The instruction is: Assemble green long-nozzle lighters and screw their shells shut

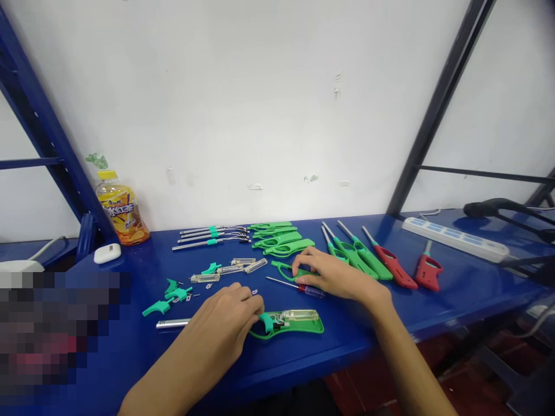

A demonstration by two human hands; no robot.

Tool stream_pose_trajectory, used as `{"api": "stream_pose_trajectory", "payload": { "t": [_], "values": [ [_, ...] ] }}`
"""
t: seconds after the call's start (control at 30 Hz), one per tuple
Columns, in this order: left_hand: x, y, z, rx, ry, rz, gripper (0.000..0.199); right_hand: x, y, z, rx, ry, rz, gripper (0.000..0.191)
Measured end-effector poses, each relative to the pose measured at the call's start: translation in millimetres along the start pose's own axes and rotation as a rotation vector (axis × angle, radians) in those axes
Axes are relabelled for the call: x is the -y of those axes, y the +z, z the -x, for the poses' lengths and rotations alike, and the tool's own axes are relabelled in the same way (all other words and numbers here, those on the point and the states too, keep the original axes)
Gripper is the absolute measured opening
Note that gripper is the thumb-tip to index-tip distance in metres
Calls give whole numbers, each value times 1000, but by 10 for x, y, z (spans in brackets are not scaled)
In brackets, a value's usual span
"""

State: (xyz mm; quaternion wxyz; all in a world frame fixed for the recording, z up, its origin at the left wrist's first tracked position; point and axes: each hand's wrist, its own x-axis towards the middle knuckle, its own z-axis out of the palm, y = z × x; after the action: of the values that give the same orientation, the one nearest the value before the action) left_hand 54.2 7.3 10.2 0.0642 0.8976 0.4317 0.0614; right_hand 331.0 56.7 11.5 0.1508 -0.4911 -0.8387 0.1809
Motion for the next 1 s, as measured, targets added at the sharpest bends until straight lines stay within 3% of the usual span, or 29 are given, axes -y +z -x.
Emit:
{"api": "stream_pose_trajectory", "payload": {
  "t": [0.27, 0.43, 0.73, 0.9, 1.0],
  "values": [
    [61, -15, 97, -37, 14, 64, 38, -20, -1, -42, -12, -10, 9, 13],
    [125, -31, 218, -136, 30, 179, 30, -20, -6, -39, -50, -20, -1, 18],
    [134, -143, 257, -164, 37, 206, 29, -66, -57, -20, -145, 1, -4, 20],
    [165, -191, 250, -269, 32, 146, 28, 166, -164, 107, -215, 0, 8, 21],
    [180, -214, 237, -355, -20, 126, 35, 454, -184, 227, -162, -29, 23, 22]
  ]
}}
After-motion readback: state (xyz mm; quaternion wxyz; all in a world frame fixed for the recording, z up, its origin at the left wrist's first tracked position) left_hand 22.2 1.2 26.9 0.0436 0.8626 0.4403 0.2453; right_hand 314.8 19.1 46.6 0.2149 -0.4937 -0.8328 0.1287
